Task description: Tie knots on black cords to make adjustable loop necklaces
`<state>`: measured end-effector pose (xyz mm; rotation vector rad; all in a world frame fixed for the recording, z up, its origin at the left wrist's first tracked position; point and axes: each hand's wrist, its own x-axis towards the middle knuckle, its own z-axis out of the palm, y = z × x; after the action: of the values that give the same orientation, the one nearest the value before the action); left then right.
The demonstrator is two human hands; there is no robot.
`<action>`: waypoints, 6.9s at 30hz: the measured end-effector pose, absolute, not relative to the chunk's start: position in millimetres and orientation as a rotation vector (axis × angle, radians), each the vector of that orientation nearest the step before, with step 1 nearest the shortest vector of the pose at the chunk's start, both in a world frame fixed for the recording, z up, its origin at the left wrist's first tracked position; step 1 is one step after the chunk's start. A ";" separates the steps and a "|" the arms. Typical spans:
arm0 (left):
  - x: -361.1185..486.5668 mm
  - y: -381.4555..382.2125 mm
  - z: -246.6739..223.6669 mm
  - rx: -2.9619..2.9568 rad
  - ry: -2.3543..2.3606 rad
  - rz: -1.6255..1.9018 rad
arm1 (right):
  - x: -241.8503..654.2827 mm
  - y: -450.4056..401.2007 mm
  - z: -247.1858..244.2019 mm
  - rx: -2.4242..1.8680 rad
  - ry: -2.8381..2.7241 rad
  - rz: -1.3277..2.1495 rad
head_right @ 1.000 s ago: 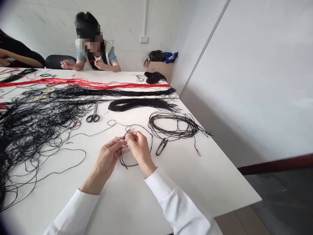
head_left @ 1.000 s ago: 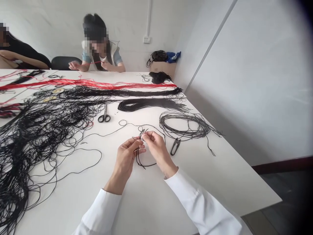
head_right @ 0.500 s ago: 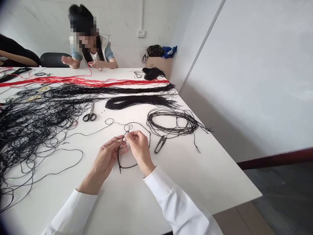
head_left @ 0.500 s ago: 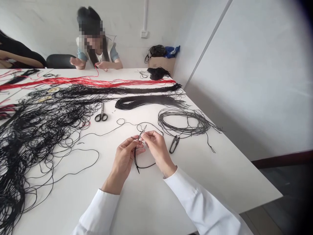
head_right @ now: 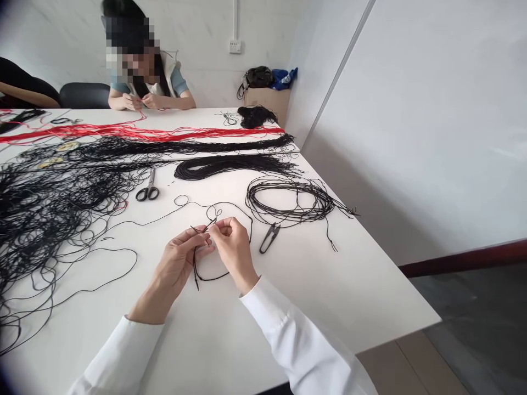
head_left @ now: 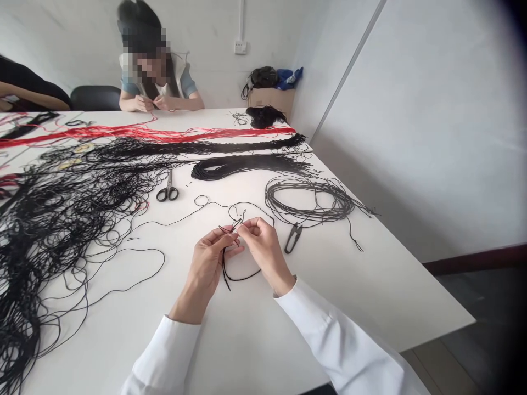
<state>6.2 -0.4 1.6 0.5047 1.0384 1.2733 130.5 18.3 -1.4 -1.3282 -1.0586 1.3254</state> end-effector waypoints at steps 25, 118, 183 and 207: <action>4.8 -1.1 -2.7 0.579 1.094 1.417 | 132.6 -7.2 15.3 -1.431 -1.310 1.519; 4.6 -0.6 -4.0 0.928 1.326 1.248 | 157.5 21.1 7.5 -1.149 -1.660 1.291; 1.9 -1.0 9.0 0.798 1.242 1.271 | 141.1 18.0 11.9 -1.281 -1.524 1.269; 2.8 -1.9 3.7 0.879 1.302 1.320 | 145.7 17.3 14.6 -1.354 -1.673 1.180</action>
<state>2.8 -1.9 3.7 0.8788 1.3019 1.3204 145.7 17.3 14.6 -1.3541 -1.6732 1.1802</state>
